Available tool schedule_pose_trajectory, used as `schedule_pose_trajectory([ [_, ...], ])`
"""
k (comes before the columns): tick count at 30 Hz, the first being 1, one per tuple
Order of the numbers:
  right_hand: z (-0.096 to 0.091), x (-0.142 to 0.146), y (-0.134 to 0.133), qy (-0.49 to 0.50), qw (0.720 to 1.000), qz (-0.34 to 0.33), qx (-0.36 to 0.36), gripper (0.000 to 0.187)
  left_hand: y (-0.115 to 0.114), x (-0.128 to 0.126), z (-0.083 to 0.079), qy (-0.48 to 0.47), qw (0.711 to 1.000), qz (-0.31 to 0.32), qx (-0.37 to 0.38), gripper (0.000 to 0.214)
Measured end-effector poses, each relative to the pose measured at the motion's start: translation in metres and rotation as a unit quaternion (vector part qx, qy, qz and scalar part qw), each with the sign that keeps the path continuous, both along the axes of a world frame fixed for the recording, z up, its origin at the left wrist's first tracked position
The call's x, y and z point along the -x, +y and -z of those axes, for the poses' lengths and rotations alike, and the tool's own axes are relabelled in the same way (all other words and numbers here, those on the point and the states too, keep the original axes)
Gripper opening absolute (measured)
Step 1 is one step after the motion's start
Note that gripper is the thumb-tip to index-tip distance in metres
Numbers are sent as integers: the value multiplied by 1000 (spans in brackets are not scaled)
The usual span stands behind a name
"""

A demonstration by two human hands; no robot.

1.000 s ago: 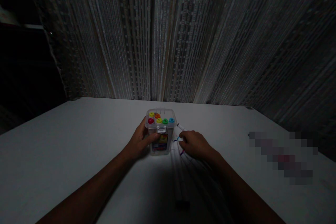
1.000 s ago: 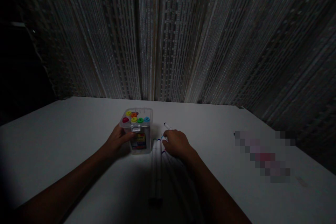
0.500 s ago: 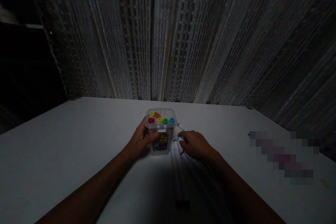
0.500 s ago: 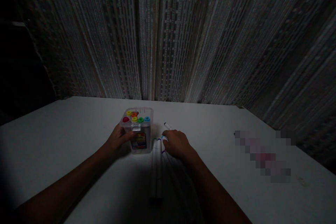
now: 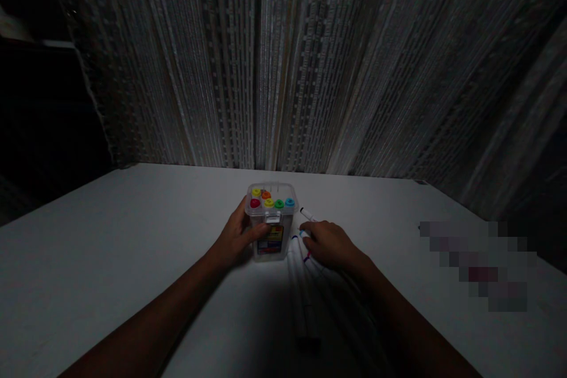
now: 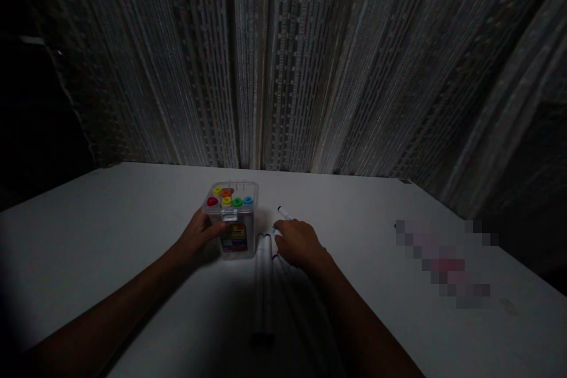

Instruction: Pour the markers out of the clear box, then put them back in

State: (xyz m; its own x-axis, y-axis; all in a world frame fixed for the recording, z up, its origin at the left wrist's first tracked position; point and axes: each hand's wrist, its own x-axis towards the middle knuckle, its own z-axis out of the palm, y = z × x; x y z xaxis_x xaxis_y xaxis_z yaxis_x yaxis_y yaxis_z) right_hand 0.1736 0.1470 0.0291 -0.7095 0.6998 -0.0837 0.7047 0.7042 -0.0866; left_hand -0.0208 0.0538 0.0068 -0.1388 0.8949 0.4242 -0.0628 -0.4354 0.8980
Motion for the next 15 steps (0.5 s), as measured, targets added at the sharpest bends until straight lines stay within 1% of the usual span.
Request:
schedule_pose_trajectory([
  [3,-1,1,-1,-8,1000,2,3,33,0,0,0,1,1000,1,1,57],
  [7,0,0,-2,-7,1000,11,-10,33,1,0,1,2,1000,-4,-2,55],
  [11,-5,-3,1,1,998,59,-24,33,0,0,0,-2,1000,-8,2,55],
  [15,-13,-11,7,23,991,115,-60,38,0,1,0,6,1000,-10,5,55],
])
